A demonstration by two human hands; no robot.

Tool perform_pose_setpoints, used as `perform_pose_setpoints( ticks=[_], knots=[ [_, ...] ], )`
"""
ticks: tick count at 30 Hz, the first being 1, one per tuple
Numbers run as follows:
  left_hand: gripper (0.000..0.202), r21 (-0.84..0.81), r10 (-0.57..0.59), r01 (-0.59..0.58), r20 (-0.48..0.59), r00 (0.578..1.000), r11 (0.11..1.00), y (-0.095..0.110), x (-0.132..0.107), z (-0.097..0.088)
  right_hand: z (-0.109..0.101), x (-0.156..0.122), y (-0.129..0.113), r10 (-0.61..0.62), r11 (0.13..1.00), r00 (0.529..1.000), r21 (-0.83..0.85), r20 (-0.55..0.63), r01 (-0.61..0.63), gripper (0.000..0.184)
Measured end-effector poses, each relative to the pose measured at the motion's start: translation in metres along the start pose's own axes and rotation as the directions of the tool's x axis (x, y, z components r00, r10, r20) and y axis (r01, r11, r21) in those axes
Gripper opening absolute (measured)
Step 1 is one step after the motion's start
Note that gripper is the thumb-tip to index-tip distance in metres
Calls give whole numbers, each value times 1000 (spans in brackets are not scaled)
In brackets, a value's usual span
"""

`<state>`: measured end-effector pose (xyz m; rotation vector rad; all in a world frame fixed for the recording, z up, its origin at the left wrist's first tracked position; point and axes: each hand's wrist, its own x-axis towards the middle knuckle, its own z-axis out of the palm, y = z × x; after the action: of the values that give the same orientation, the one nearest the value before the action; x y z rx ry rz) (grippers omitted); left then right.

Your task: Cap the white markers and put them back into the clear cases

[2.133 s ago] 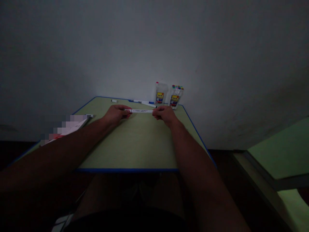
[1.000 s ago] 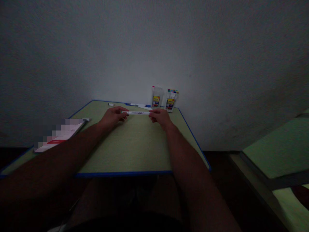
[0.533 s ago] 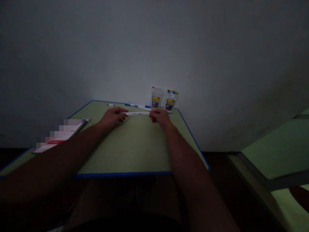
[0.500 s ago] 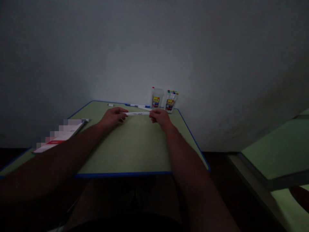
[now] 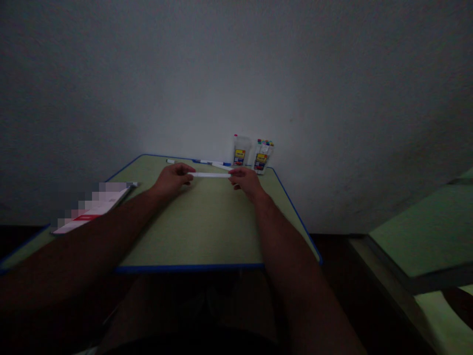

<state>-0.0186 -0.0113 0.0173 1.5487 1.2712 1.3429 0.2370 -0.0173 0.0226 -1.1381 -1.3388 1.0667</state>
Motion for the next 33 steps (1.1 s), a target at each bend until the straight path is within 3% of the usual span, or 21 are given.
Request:
perform_pose_setpoints(
  ticks=[8,15,26,33],
  knots=[
    [22,112,30,-28,-16,999,993,-1,1,-1,-1,1,2,-15,1000,1000,14,16,15,27],
    [20,92,-47,47,-1,999,995,1,-2,0,1,-3,-4,-18,1000,1000,-22,-21,17,23],
    [9,159,-7,5,13,1000,987,2,-1,1,5,-2,-5,-61,998,994,14,-91,62,29],
    [14,283,90,-101,52,995,954,2,-2,0,9,-4,-10,-40,996,992,73,-120,49,30]
  ],
)
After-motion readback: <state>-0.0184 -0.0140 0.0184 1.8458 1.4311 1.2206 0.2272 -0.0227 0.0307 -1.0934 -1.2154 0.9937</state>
